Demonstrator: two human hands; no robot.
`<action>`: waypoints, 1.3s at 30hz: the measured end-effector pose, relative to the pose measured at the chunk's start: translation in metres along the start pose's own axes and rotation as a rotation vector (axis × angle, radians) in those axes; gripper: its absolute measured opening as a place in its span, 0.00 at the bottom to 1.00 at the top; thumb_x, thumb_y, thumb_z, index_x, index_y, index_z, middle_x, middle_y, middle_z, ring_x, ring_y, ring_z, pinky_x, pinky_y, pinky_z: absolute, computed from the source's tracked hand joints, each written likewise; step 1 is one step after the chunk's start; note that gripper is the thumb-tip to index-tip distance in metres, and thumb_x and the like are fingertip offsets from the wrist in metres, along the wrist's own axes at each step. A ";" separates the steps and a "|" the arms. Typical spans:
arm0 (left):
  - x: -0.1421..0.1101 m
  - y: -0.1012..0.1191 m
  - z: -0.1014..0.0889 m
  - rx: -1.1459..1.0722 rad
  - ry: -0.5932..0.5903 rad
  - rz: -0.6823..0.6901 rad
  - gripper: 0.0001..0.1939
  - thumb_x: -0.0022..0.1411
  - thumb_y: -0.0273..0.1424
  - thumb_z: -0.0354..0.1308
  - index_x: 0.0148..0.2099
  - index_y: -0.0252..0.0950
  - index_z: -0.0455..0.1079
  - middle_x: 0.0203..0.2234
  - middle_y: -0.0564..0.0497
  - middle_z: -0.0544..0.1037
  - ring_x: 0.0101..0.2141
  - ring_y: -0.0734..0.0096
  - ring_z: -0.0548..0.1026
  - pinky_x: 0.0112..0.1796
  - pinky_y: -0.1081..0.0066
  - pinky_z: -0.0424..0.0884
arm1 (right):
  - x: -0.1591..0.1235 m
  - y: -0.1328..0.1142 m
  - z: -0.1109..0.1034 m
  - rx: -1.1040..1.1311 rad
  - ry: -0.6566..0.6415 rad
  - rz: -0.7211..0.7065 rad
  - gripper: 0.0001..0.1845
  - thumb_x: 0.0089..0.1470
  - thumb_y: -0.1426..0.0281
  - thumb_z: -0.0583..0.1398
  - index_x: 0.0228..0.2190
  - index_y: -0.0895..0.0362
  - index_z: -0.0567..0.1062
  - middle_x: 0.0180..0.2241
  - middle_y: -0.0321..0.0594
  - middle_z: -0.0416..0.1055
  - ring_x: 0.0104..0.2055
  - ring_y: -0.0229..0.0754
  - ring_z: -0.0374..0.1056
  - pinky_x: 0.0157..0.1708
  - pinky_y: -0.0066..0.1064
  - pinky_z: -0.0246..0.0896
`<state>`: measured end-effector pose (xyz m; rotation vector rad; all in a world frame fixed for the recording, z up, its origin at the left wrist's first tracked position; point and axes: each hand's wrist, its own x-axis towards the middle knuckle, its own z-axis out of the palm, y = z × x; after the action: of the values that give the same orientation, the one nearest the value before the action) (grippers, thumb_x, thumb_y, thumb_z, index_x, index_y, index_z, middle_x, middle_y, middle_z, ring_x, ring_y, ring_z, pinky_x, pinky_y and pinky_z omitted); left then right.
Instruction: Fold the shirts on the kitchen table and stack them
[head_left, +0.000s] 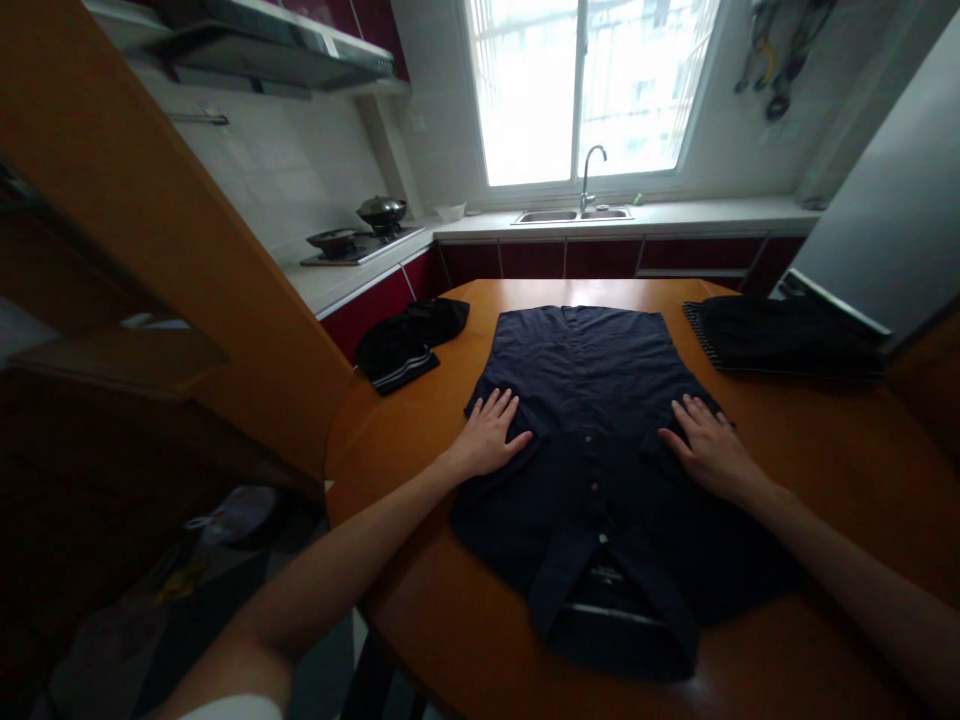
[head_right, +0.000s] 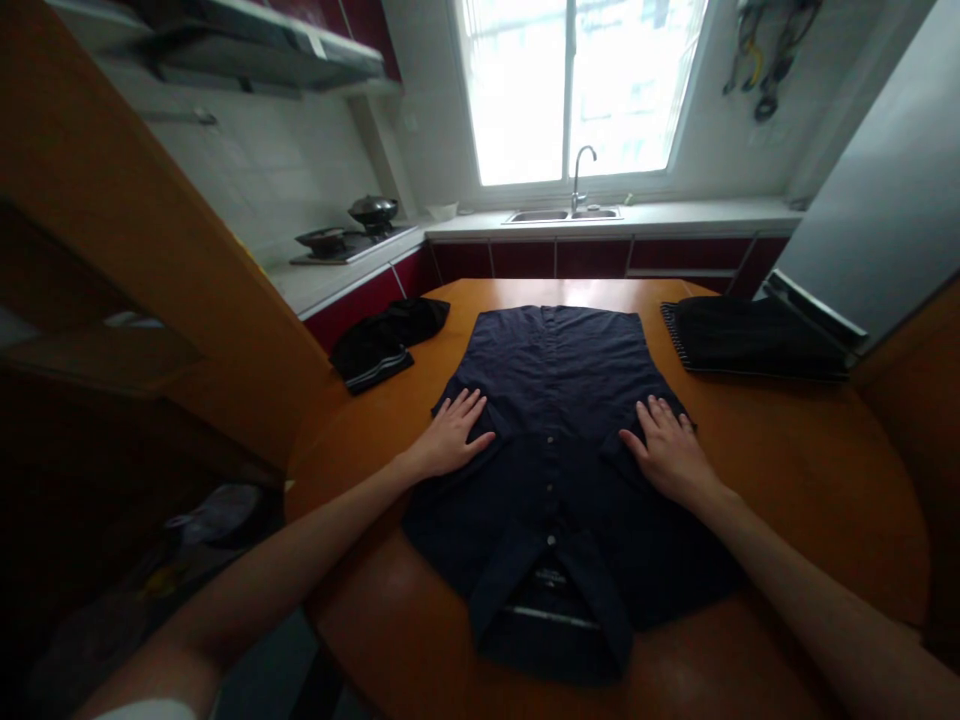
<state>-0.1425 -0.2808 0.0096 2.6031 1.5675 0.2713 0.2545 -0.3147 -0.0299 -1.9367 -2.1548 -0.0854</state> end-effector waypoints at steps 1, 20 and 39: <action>0.000 0.000 -0.001 -0.003 0.000 0.005 0.40 0.69 0.53 0.45 0.72 0.33 0.52 0.71 0.40 0.50 0.70 0.49 0.44 0.67 0.48 0.43 | 0.001 0.000 -0.001 0.005 0.004 0.005 0.38 0.67 0.53 0.43 0.65 0.68 0.61 0.68 0.59 0.52 0.72 0.57 0.45 0.67 0.54 0.43; 0.001 -0.003 -0.010 0.011 0.016 0.023 0.38 0.71 0.51 0.43 0.73 0.31 0.51 0.70 0.38 0.52 0.70 0.51 0.48 0.66 0.48 0.47 | 0.004 -0.013 -0.015 0.130 0.058 -0.013 0.36 0.67 0.55 0.45 0.65 0.67 0.61 0.68 0.58 0.53 0.71 0.54 0.46 0.68 0.51 0.44; 0.001 -0.003 -0.004 0.079 -0.015 0.011 0.42 0.71 0.55 0.39 0.73 0.29 0.49 0.71 0.40 0.49 0.70 0.51 0.44 0.67 0.49 0.45 | 0.003 -0.013 -0.012 0.048 0.023 0.012 0.37 0.67 0.54 0.45 0.65 0.69 0.60 0.69 0.57 0.52 0.72 0.55 0.44 0.68 0.52 0.42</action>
<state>-0.1453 -0.2788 0.0128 2.6670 1.5911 0.1933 0.2429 -0.3155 -0.0163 -1.9122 -2.1110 -0.0538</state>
